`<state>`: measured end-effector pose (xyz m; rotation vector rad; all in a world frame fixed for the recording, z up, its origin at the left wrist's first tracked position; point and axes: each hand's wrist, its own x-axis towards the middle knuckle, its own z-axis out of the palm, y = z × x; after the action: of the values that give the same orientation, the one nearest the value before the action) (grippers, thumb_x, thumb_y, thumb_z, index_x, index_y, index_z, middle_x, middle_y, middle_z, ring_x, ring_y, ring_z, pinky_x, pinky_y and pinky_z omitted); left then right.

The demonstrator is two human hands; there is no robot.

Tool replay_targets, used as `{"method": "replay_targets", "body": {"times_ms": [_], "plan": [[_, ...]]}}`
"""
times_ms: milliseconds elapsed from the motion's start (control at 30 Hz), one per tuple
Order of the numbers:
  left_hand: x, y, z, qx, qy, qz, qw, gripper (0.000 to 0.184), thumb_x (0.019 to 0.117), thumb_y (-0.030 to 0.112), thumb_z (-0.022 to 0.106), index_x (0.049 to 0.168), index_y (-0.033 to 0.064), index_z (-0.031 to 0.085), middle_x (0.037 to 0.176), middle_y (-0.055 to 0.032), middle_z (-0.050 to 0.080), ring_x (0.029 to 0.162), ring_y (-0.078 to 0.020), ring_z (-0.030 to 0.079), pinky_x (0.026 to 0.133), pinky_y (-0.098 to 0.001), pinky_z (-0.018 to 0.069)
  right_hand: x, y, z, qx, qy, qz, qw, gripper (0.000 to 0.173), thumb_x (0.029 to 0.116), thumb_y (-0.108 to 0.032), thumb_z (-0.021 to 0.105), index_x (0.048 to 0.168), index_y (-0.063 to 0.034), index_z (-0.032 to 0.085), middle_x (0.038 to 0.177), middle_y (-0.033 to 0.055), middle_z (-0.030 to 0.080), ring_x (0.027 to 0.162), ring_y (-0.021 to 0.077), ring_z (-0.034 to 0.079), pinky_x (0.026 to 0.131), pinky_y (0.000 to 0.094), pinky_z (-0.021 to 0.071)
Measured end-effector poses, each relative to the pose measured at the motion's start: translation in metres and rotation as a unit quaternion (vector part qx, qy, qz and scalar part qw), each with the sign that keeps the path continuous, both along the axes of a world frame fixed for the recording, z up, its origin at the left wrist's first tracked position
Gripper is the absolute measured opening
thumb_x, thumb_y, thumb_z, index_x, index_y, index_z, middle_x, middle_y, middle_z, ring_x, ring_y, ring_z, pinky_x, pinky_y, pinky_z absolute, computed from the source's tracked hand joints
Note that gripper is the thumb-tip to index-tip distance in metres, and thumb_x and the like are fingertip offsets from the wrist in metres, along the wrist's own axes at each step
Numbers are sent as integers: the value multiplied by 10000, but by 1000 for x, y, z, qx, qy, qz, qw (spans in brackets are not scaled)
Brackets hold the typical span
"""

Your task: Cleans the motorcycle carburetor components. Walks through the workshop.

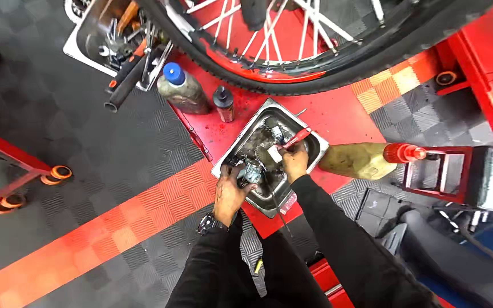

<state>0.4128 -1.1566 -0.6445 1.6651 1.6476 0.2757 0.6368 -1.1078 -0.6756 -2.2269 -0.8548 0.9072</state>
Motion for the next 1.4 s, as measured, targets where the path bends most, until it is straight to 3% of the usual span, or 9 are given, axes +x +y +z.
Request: {"method": "replay_targets", "body": {"times_ms": [67,133,233,400,467,567,800,1067,1400], "plan": [[-2,4,-8,10,-7,2,1000,695,717,557,885,1305,248,681,1292,-121,585,1081,-266,639,877,-479,587,-12,-3,9,27,-48,105,993,496,927,-253,722,1335,-29,550,1064,134,718,992,258,714,909,520,584],[-4,13,-16,8,-17,-2,1000,679,709,585,876,1277,258,700,1258,-109,597,1067,-255,640,879,-472,586,-23,-8,11,46,-108,214,970,392,931,-248,709,1253,-46,616,1042,130,722,965,279,716,868,567,583],[-7,12,-17,-17,-35,-15,999,685,693,609,868,1263,263,710,1261,-119,602,1082,-272,636,887,-494,579,-24,-27,9,57,-115,285,950,293,943,-180,706,1233,-145,700,1135,50,738,1023,190,717,918,498,595],[-11,25,-11,-49,-71,-8,996,684,674,564,897,1248,240,715,1316,-156,595,1141,-309,632,949,-532,562,-36,-23,112,88,-18,338,937,234,946,-69,708,1178,-88,684,1084,32,739,915,130,717,822,372,628],[-12,25,-13,-55,-80,-9,995,664,674,543,901,1239,244,718,1304,-150,601,1110,-304,644,923,-534,567,-52,-25,131,99,-27,456,884,192,935,-67,708,1124,-94,724,1081,16,735,968,123,709,886,369,623],[-11,24,-15,-47,-77,-12,996,654,675,549,892,1231,250,722,1304,-142,601,1099,-290,649,918,-519,572,-45,-3,107,93,-123,597,787,199,895,-77,673,1063,-144,754,1067,31,730,1021,193,695,896,458,595],[-10,25,-13,-45,-85,5,995,670,664,552,908,1213,219,718,1338,-167,589,1135,-315,641,951,-536,560,-46,24,106,70,-118,656,742,189,893,-92,712,1058,-166,766,1081,20,741,1037,192,697,935,474,580],[-7,23,-15,-48,-75,11,996,673,650,559,914,1218,253,723,1286,-113,611,1111,-278,643,945,-528,561,-23,34,99,62,-144,633,758,176,916,-154,714,1080,-202,757,1091,16,735,1038,200,698,921,504,580],[-9,22,-31,5,-88,12,996,706,599,575,916,1203,262,726,1220,-64,629,1035,-228,649,887,-520,570,-17,19,85,131,-42,624,769,149,901,-141,736,1044,-157,773,1069,5,740,1023,138,688,967,412,568]]}}
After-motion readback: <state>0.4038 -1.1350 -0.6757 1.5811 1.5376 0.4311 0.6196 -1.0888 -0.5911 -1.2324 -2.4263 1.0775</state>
